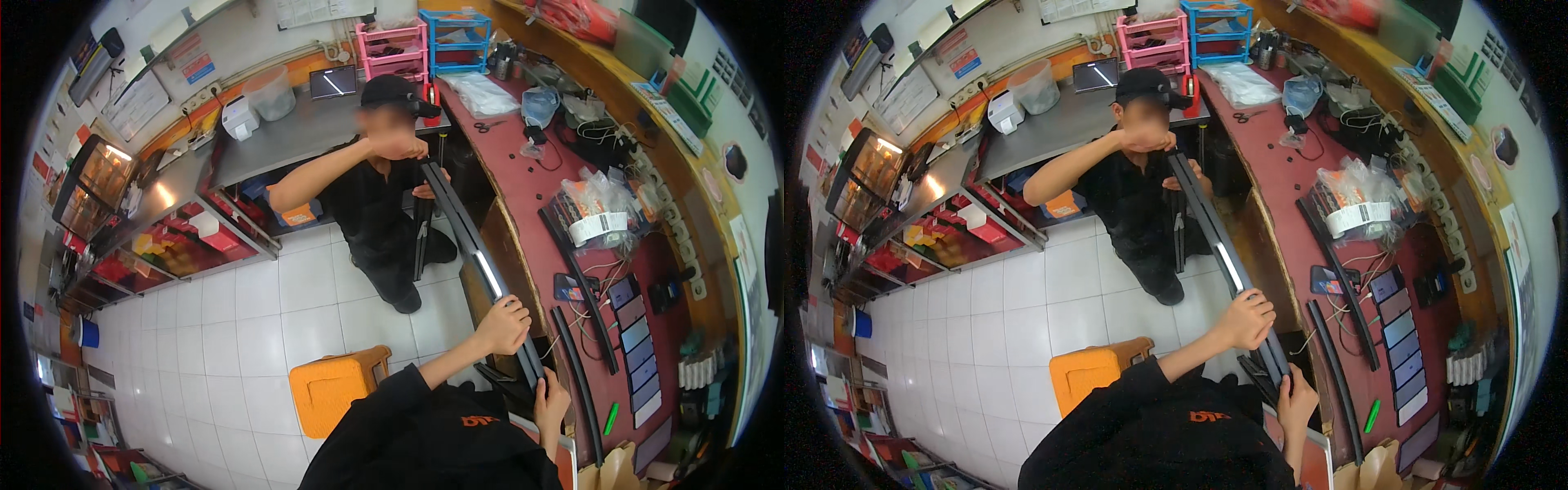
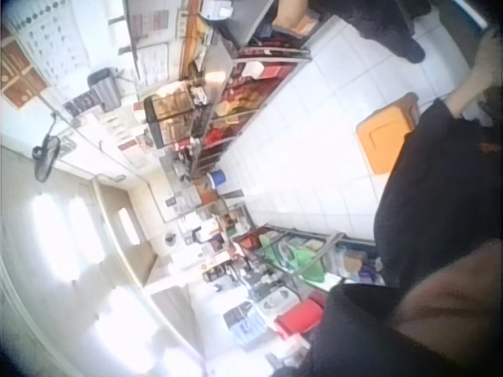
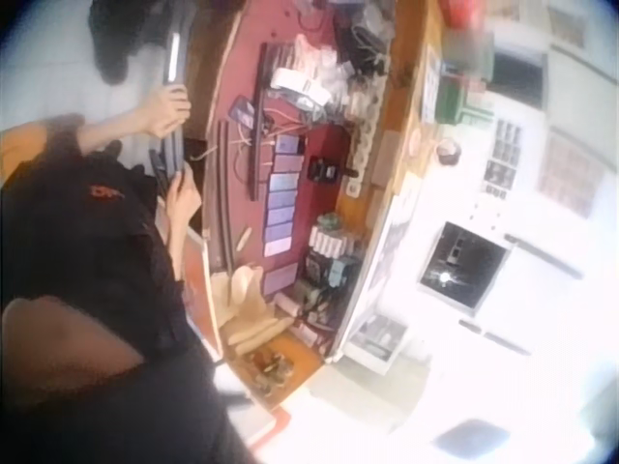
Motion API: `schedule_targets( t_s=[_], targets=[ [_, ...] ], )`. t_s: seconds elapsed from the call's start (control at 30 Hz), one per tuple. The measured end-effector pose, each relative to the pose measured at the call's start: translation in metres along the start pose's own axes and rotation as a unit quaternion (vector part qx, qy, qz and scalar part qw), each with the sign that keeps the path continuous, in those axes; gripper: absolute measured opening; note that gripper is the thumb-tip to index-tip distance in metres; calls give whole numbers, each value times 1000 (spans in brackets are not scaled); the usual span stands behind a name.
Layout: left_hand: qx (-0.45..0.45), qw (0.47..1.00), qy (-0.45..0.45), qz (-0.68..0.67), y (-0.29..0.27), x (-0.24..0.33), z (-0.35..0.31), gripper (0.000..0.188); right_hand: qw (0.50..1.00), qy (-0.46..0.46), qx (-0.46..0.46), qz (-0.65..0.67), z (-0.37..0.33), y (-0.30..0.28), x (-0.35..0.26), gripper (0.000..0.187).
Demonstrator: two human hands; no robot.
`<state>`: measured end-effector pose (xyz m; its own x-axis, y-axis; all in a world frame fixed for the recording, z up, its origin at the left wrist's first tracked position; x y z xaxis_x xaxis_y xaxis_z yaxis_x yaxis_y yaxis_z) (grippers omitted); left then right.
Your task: The person, with the assistance of another person, holds and joins together parts of a large black frame on a workbench.
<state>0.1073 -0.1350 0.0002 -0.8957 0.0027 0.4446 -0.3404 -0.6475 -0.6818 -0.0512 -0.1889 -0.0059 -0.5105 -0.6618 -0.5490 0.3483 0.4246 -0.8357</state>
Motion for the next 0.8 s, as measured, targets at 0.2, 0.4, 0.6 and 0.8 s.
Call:
schedule_targets(
  t_s=[0.2, 0.4, 0.6, 0.8],
  targets=[
    [11, 1000, 3, -9, -4, 0, -1, 12, 1000, -24, 15, -11, 0, -3, -9, 25],
    [-16, 1000, 16, 0, -4, 6, 4, 13, 999, -12, 32, -9, -1, -9, -8, 24],
    [-7, 999, 19, 26, 0, 1, 5, 14, 1000, 8, -4, 1, 0, 2, 7, 25],
    [-41, 998, 20, 42, -4, 0, 6, 12, 989, -97, 54, -95, -3, -8, -21, 56]
  ],
)
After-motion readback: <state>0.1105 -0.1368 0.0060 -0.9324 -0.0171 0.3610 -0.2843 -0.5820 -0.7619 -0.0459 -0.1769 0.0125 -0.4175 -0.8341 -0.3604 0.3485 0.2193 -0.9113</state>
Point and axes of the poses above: each hand's wrist, its own z-axis towards the middle knuckle, its own y-axis out of the palm, x = y × z, the point moved 10 cm from there along z, towards the middle knuckle, and after that the axes turned 2 degrees about -x, right-handed, at the moved point
